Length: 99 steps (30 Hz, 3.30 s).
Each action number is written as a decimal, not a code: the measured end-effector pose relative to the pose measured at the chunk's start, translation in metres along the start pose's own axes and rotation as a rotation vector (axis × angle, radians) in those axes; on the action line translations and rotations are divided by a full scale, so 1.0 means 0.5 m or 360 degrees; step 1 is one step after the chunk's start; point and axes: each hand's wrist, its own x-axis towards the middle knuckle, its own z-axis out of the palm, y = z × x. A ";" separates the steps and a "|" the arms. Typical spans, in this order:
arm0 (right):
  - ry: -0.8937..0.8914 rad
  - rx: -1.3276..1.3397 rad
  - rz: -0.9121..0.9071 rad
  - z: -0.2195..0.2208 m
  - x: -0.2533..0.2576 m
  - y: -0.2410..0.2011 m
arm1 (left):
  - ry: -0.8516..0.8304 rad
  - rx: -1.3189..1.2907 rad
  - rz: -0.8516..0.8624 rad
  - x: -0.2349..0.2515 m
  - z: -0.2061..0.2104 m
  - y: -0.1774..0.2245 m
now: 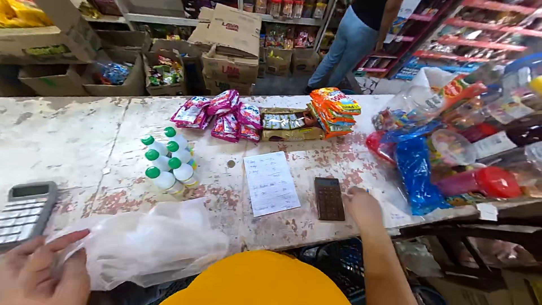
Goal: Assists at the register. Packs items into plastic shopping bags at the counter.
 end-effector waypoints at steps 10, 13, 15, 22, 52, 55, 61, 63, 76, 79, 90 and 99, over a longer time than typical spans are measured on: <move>0.0273 0.0975 -0.0346 0.075 0.035 0.046 | -0.1301 0.0189 0.0649 -0.006 0.314 0.133; -0.0176 0.1675 -0.0694 0.105 -0.005 -0.068 | -0.1394 0.0095 0.0870 -0.018 0.373 0.113; -0.0522 0.1760 -0.0804 0.119 -0.025 -0.130 | -0.1428 0.0091 0.0934 -0.019 0.396 0.092; -0.0906 0.1620 -0.0873 0.160 -0.023 -0.208 | -0.1283 -0.0021 0.1059 -0.026 0.413 0.059; -0.0081 -0.0721 -0.1259 0.057 -0.028 -0.356 | -0.1400 0.0064 0.1028 -0.025 0.415 0.073; 0.0116 -0.0684 -0.1420 0.077 0.024 -0.393 | -0.1392 0.0093 0.1062 -0.025 0.417 0.073; -0.0044 -0.0875 -0.1320 0.067 0.053 -0.432 | -0.1302 0.0085 0.1141 -0.027 0.420 0.069; -0.0036 -0.0926 -0.1186 0.050 0.065 -0.435 | -0.1244 0.0038 0.1147 -0.029 0.424 0.067; 0.0002 -0.0801 -0.1295 0.064 0.105 -0.482 | -0.1237 0.0011 0.1139 -0.027 0.424 0.068; 0.0007 -0.0816 -0.1149 0.045 0.092 -0.469 | -0.1222 0.0002 0.1143 -0.029 0.423 0.064; 0.0036 -0.0080 0.0046 -0.057 0.202 0.004 | -0.1277 -0.0485 0.0654 -0.009 0.395 0.073; -0.0230 0.1004 -0.1585 0.011 -0.054 -0.276 | -0.0931 -0.1268 0.0628 0.103 0.273 0.224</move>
